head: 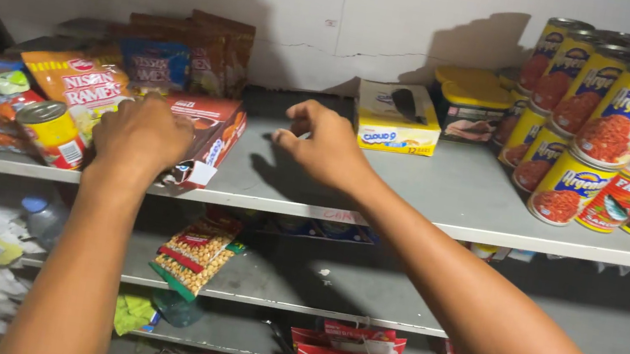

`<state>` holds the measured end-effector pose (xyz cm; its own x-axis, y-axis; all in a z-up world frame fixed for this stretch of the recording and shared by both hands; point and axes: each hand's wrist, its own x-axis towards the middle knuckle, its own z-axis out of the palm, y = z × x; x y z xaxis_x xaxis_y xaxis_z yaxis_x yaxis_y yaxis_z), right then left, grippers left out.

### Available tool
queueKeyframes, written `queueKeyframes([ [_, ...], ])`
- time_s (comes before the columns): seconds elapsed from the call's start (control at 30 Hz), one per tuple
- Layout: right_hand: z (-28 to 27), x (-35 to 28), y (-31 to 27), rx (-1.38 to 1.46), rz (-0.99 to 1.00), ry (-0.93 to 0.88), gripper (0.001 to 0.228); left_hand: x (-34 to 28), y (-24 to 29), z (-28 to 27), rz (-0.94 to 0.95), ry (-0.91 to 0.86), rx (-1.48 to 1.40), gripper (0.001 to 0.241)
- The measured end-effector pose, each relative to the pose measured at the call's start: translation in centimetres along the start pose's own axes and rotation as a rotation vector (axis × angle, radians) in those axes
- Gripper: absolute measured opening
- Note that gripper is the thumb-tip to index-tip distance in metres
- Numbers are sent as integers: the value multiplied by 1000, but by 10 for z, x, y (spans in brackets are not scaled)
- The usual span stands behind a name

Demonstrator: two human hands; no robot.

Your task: Organizing various canned goods and snack packages on a grocery shelf.

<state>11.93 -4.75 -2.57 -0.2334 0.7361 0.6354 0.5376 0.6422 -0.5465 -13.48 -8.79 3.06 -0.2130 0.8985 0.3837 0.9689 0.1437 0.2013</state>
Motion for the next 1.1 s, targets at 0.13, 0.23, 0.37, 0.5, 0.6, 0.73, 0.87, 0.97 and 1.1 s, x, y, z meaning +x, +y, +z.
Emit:
queueKeyframes([
  [0.13, 30, 6, -35, 291, 395, -209, 40, 15, -35, 25, -128, -128, -53, 56],
  [0.23, 65, 11, -17, 404, 278, -296, 31, 27, -58, 43, -98, -113, -151, 50],
  [0.37, 63, 25, -26, 442, 250, -318, 26, 54, -71, 64, 1, -119, -330, 49],
  [0.5, 57, 1, -39, 422, 430, -305, 28, 42, -85, 86, -18, -285, -879, 35],
  [0.6, 54, 11, -17, 393, 381, -237, 28, 33, -72, 78, -35, -290, -984, 25],
  [0.73, 51, 5, -3, 439, 326, -198, 27, 26, -55, 77, 48, -182, -865, 27],
  [0.87, 34, 1, 1, 532, 351, -150, 26, 26, -33, 78, 5, -148, -890, 34],
  [0.97, 20, -1, -3, 599, 394, -131, 25, 23, -22, 79, 43, -113, -941, 38],
  [1.1, -3, -9, -18, 655, 490, -113, 23, 20, -7, 82, 0, -140, -1028, 47],
])
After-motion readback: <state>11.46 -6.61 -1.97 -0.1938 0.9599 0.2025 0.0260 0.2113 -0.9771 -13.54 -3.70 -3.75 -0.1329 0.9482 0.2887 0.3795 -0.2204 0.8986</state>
